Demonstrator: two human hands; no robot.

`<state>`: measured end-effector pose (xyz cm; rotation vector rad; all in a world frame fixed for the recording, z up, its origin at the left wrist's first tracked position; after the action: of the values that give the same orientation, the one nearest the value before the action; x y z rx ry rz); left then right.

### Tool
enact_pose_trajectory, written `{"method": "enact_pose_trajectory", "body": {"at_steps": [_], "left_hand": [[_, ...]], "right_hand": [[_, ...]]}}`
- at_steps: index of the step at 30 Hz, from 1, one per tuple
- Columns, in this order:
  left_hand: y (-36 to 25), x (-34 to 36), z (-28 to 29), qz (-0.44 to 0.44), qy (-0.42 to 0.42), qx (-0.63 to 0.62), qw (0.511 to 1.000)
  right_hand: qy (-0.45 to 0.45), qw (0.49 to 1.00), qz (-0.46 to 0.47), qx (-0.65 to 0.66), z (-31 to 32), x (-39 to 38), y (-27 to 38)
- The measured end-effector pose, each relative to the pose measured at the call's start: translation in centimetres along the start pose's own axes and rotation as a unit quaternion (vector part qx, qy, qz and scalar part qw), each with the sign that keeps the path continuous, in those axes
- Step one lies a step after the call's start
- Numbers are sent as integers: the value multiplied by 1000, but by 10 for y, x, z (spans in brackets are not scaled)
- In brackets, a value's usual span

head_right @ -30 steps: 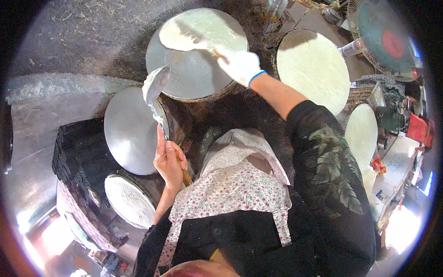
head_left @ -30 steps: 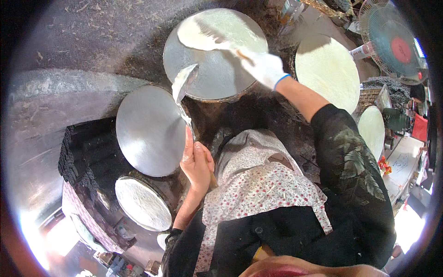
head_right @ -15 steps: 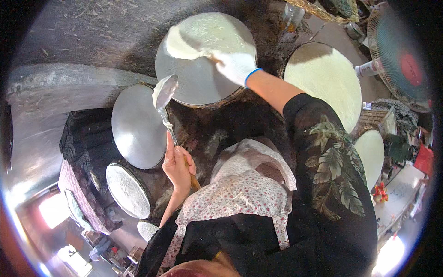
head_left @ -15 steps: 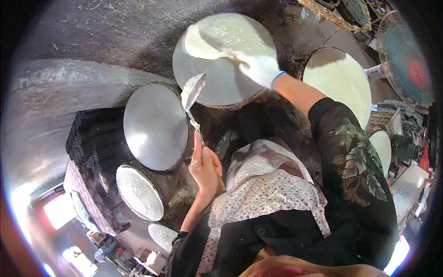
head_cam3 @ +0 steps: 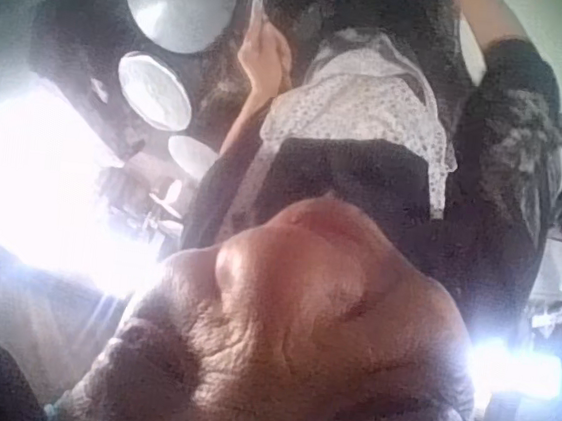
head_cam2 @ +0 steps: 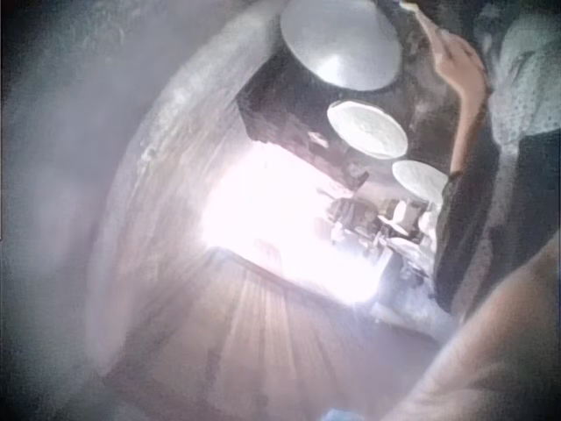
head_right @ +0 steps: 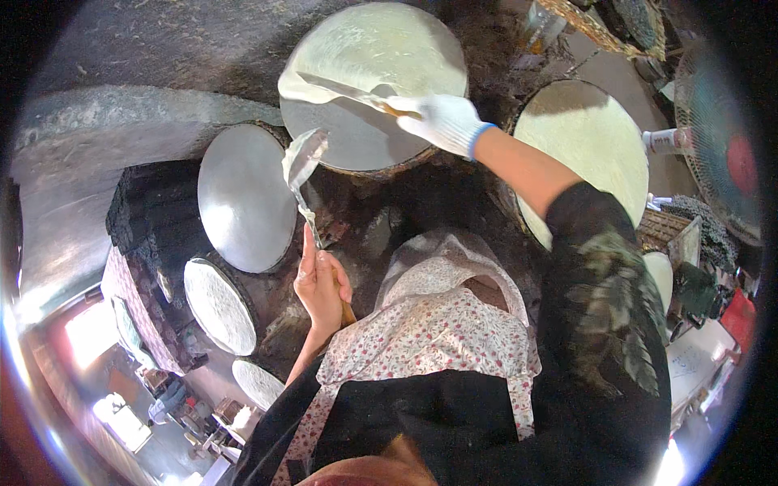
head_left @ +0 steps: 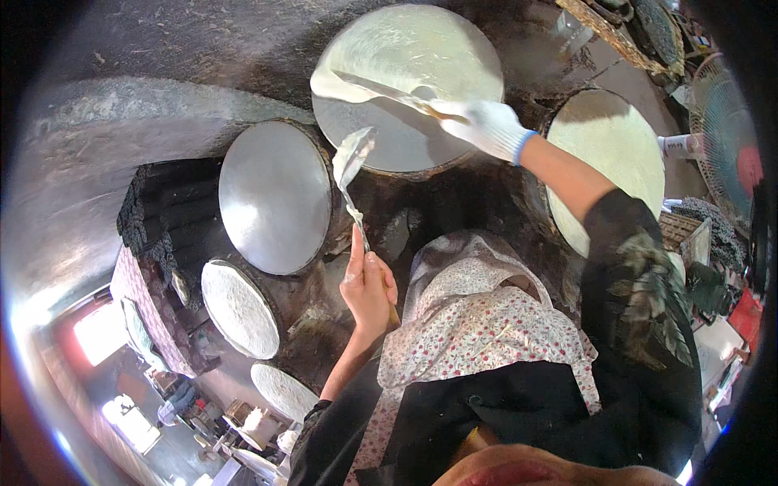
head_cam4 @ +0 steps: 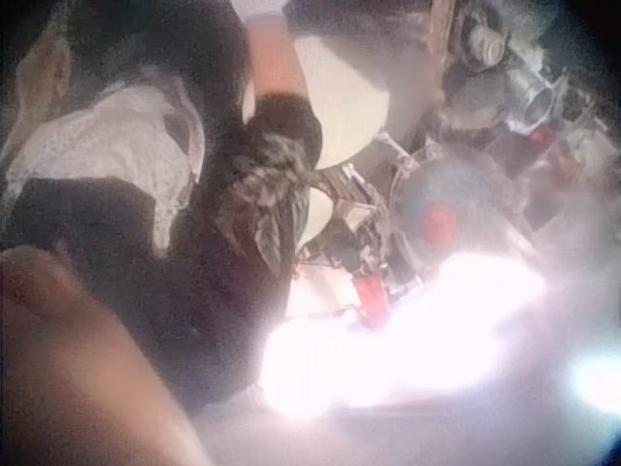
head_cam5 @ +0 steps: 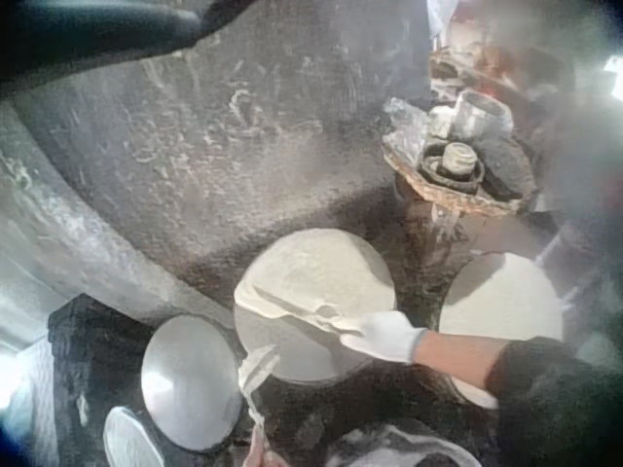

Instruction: The person ladles batter onto several round hot plates and spreads it into thin crepes using a wooden spreader. They flip and remove cooked crepes, stacking them nearby while continuing to cook new ones.

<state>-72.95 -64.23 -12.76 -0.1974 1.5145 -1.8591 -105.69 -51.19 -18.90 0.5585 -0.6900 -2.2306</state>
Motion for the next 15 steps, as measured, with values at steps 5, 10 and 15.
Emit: {"method": "enact_pose_trajectory", "body": {"at_steps": [5, 10, 15], "left_hand": [[6, 7, -6, 27, 10, -14, 999], [15, 8, -4, 75, -26, -28, 996], [-7, 38, 19, 6, -60, 157, 986]], "right_hand": [[-204, 978, -39, -22, 35, 19, -21], [97, 992, 14, 77, -6, 23, 1], [21, 998, -44, 34, 19, 33, -21]]}}
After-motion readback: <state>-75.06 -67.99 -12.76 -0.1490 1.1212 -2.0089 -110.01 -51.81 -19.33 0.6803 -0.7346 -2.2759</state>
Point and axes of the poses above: each hand's wrist, its own x-axis towards the middle knuckle, its own z-axis out of the back of the hand, y = z × x, the point moved 9 cm from there along x, towards the middle knuckle, and after that the axes turned 8 degrees about x, right-handed, at the moved point
